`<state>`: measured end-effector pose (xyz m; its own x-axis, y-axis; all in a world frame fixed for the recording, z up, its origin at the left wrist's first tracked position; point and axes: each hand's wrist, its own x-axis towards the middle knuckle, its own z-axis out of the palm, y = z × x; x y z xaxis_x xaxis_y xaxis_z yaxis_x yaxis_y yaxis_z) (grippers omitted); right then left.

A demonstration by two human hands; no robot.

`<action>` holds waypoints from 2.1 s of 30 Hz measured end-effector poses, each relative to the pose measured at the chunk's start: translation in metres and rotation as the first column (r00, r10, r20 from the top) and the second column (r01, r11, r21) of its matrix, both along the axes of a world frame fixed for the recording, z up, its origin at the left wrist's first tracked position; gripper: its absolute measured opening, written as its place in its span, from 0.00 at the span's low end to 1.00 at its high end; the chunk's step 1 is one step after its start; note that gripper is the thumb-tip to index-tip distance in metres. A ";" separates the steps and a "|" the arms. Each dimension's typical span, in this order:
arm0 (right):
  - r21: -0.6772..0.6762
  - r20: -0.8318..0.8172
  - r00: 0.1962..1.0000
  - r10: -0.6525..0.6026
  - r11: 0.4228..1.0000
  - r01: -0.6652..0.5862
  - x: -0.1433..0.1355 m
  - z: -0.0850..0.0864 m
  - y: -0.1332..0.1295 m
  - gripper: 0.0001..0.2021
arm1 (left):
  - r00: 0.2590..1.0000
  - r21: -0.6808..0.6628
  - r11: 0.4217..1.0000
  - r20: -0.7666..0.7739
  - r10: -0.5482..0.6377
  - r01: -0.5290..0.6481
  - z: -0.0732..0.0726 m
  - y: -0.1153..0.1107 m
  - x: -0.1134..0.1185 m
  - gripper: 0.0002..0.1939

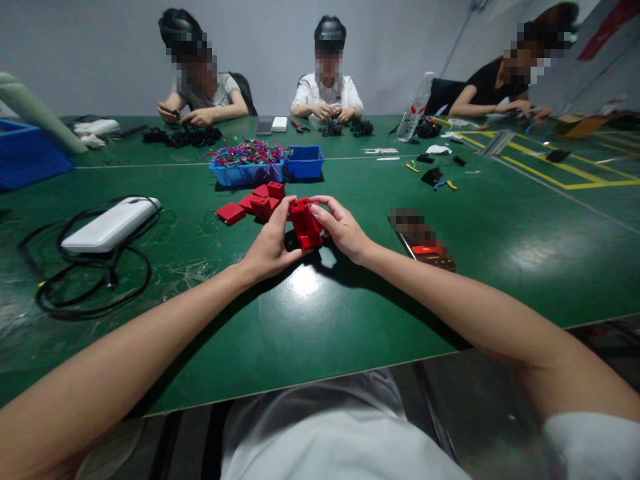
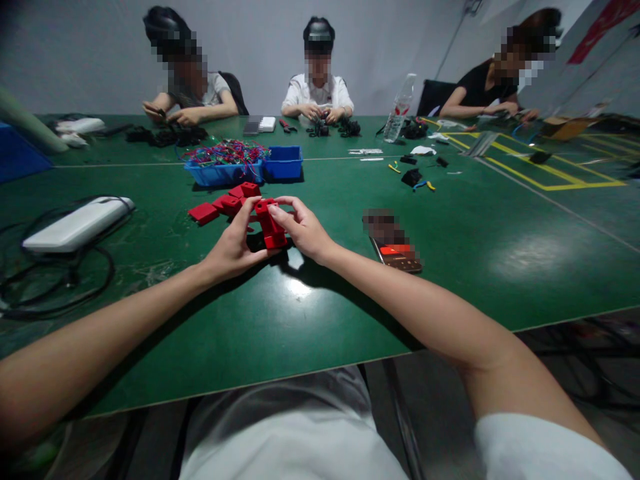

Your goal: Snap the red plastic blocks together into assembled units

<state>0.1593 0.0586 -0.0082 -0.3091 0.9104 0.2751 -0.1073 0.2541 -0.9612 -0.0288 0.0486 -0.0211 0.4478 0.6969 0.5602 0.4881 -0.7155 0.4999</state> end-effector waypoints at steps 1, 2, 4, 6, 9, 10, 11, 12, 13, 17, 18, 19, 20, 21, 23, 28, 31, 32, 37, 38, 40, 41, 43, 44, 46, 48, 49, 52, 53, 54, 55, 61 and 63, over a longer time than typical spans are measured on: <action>-0.001 0.000 1.000 0.002 1.000 -0.002 0.000 -0.001 0.000 0.23 | 1.000 -0.001 1.000 0.001 0.000 0.000 0.000 0.000 0.000 0.46; 0.000 -0.003 1.000 0.001 1.000 -0.001 -0.001 -0.001 0.000 0.23 | 1.000 -0.002 1.000 0.003 -0.001 0.001 0.001 -0.001 0.001 0.46; 0.003 -0.012 1.000 -0.003 1.000 0.004 -0.001 -0.002 0.000 0.24 | 1.000 -0.004 1.000 0.006 -0.005 0.005 0.001 -0.001 0.001 0.46; 0.004 -0.015 1.000 -0.005 1.000 0.005 -0.001 -0.003 0.000 0.24 | 1.000 -0.006 1.000 0.008 -0.007 0.007 0.000 0.000 0.001 0.46; -0.003 -0.020 1.000 -0.001 1.000 0.001 -0.001 -0.003 -0.001 0.25 | 1.000 -0.006 1.000 0.009 -0.008 0.008 0.000 0.000 0.001 0.46; -0.003 -0.020 1.000 -0.003 1.000 0.003 -0.001 -0.003 -0.002 0.25 | 1.000 -0.005 1.000 0.008 -0.008 0.008 0.000 0.000 0.000 0.46; 0.000 -0.018 1.000 -0.008 1.000 0.008 -0.001 -0.004 -0.003 0.25 | 1.000 -0.002 1.000 0.006 -0.009 0.009 0.000 0.000 0.000 0.45; 0.006 -0.015 1.000 -0.016 1.000 0.016 -0.001 -0.005 -0.004 0.25 | 1.000 0.001 1.000 0.004 -0.009 0.009 0.001 0.000 0.000 0.45; 0.013 -0.009 1.000 -0.026 1.000 0.026 -0.002 -0.006 -0.005 0.25 | 1.000 0.003 1.000 0.002 -0.009 0.009 0.001 0.000 0.000 0.45; 0.048 0.025 0.998 -0.058 0.997 0.056 -0.002 -0.009 -0.007 0.24 | 1.000 0.000 1.000 -0.002 -0.002 0.002 0.002 -0.001 0.001 0.44; 0.063 0.038 0.997 -0.067 0.996 0.065 -0.001 -0.009 -0.007 0.24 | 1.000 -0.003 1.000 -0.003 -0.001 0.001 0.002 -0.001 0.001 0.44; 0.077 0.053 0.995 -0.084 0.994 0.080 -0.001 -0.010 -0.006 0.24 | 1.000 -0.006 1.000 -0.004 0.000 0.000 0.003 -0.001 0.001 0.44; 0.090 0.070 0.992 -0.104 0.991 0.098 0.000 -0.010 -0.006 0.24 | 1.000 -0.007 1.000 -0.003 -0.001 0.001 0.003 -0.001 0.001 0.44; 0.099 0.087 0.988 -0.127 0.988 0.119 0.000 -0.010 -0.005 0.25 | 1.000 -0.009 1.000 -0.001 -0.003 0.003 0.003 -0.001 0.001 0.44; 0.104 0.107 0.981 -0.160 0.983 0.148 0.001 -0.011 -0.003 0.26 | 1.000 -0.010 1.000 0.008 -0.012 0.012 0.003 -0.001 0.001 0.44; 0.027 0.046 0.998 -0.031 0.999 0.030 0.001 -0.009 -0.002 0.30 | 1.000 -0.025 0.999 0.018 -0.026 0.026 0.002 0.000 0.001 0.43; -0.042 -0.008 0.999 0.048 0.998 -0.049 0.001 -0.007 -0.004 0.32 | 0.999 -0.035 0.999 0.019 -0.031 0.032 0.002 0.001 0.001 0.44; -0.052 -0.014 0.998 0.060 0.997 -0.061 0.001 -0.007 -0.004 0.32 | 0.999 -0.036 0.999 0.019 -0.034 0.035 0.002 0.001 0.001 0.44; -0.021 0.020 0.995 0.093 0.995 -0.093 0.002 -0.007 -0.002 0.32 | 0.998 -0.026 0.998 0.011 -0.056 0.056 0.002 0.002 0.001 0.44; -0.016 0.030 0.995 0.099 0.995 -0.099 0.003 -0.007 -0.001 0.32 | 0.998 -0.026 0.998 0.012 -0.058 0.058 0.002 0.002 0.001 0.44; -0.011 0.053 0.992 0.114 0.994 -0.113 0.004 -0.008 0.000 0.34 | 0.998 -0.030 0.997 0.022 -0.064 0.065 0.001 0.002 0.001 0.44; -0.005 0.067 0.990 0.121 0.993 -0.121 0.005 -0.008 0.001 0.36 | 0.997 -0.030 0.997 0.028 -0.068 0.069 0.000 0.003 0.001 0.44; 0.024 0.103 0.984 0.143 0.989 -0.146 0.006 -0.010 0.001 0.44 | 0.996 -0.023 0.997 0.033 -0.078 0.079 0.000 0.004 0.000 0.45; 0.045 0.122 0.980 0.156 0.986 -0.163 0.006 -0.011 0.001 0.49 | 0.996 -0.016 0.996 0.032 -0.082 0.082 -0.001 0.004 0.000 0.45; 0.091 0.156 0.971 0.182 0.976 -0.198 0.007 -0.012 0.002 0.55 | 0.996 0.001 0.996 0.019 -0.088 0.088 -0.001 0.005 -0.001 0.47; 0.124 0.178 0.964 0.199 0.967 -0.223 0.008 -0.013 0.003 0.57 | 0.996 0.015 0.996 0.007 -0.089 0.089 -0.001 0.005 -0.002 0.49; 0.135 0.184 0.962 0.202 0.964 -0.228 0.008 -0.013 0.003 0.57 | 0.996 0.022 0.996 0.004 -0.088 0.088 -0.001 0.005 -0.002 0.49; 0.145 0.195 0.960 0.203 0.962 -0.233 0.008 -0.013 0.004 0.56 | 0.997 0.051 0.996 -0.012 -0.078 0.078 -0.002 0.007 -0.003 0.50; 0.148 0.199 0.959 0.200 0.962 -0.231 0.008 -0.014 0.005 0.56 | 0.997 0.065 0.996 -0.030 -0.065 0.066 -0.003 0.008 -0.004 0.51; 0.152 0.202 0.960 0.194 0.962 -0.227 0.008 -0.014 0.005 0.56 | 0.997 0.083 0.995 -0.056 -0.045 0.049 -0.003 0.009 -0.006 0.52; 0.156 0.206 0.960 0.189 0.962 -0.223 0.008 -0.014 0.005 0.56 | 0.996 0.104 0.994 -0.090 -0.018 0.027 -0.004 0.010 -0.007 0.53; 0.157 0.232 0.960 0.157 0.968 -0.196 0.009 -0.016 0.004 0.56 | 0.945 0.198 0.978 -0.302 0.123 -0.065 0.004 0.012 -0.016 0.59; 0.150 0.233 0.961 0.152 0.970 -0.190 0.009 -0.016 0.004 0.56 | 0.921 0.207 0.973 -0.349 0.172 -0.103 0.011 0.011 -0.018 0.63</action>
